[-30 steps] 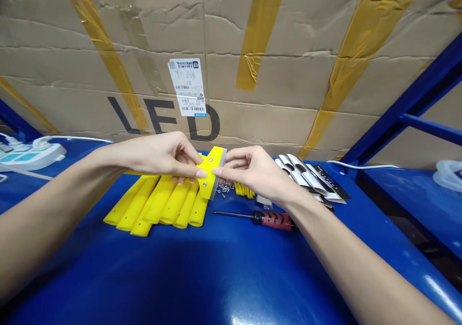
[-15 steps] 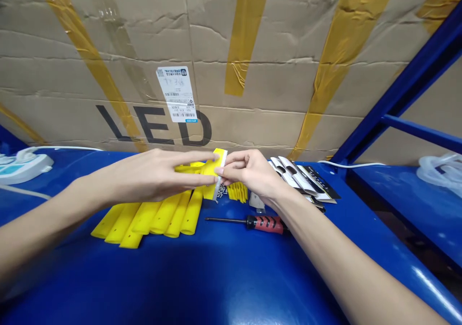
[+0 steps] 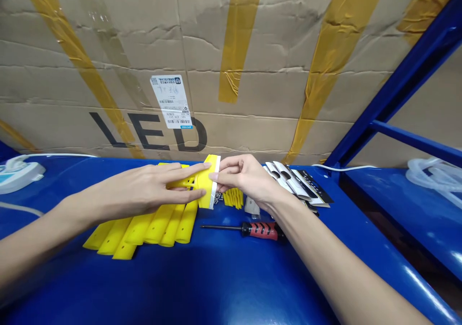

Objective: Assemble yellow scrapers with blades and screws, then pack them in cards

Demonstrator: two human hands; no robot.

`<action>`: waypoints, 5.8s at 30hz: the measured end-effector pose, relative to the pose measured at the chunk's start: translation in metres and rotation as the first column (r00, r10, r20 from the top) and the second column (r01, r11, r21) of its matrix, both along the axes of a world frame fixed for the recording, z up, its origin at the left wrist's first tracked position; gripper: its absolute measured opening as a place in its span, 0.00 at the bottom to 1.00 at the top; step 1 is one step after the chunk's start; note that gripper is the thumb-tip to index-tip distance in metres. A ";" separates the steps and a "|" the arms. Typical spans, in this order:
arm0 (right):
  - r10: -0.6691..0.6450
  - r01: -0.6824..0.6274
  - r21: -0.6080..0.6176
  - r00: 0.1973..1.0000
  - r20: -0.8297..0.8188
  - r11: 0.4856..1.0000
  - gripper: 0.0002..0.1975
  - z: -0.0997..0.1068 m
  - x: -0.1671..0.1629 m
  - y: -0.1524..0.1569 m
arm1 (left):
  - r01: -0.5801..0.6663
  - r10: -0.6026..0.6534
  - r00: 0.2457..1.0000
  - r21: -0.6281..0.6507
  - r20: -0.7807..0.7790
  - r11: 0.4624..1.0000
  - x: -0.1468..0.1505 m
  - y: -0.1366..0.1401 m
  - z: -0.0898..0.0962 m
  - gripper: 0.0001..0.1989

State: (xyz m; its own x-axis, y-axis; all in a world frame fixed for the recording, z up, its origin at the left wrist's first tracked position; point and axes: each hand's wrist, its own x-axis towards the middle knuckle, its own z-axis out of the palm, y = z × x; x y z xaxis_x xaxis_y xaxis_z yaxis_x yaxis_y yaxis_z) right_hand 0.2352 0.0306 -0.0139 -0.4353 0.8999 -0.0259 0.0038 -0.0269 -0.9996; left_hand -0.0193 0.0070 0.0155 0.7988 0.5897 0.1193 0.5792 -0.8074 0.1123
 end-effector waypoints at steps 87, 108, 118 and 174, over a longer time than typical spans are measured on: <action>-0.170 -0.735 0.474 0.452 0.876 0.486 0.06 -0.016 -0.025 -0.023 | 0.354 0.823 0.464 -0.920 0.329 0.169 -0.006 0.025 -0.008 0.18; -0.229 -0.332 0.741 0.808 0.543 0.584 0.06 0.010 -0.003 -0.014 | 0.414 0.743 0.586 -0.908 0.323 0.068 0.002 0.017 -0.009 0.12; -0.259 -0.158 0.712 0.860 0.440 0.685 0.04 -0.002 -0.007 -0.009 | 0.390 0.729 0.590 -0.913 0.345 0.117 0.003 0.018 -0.010 0.18; -0.144 -0.545 0.598 0.657 0.740 0.588 0.11 0.004 -0.006 -0.021 | 0.386 0.783 0.532 -0.915 0.323 0.116 0.002 0.020 -0.014 0.14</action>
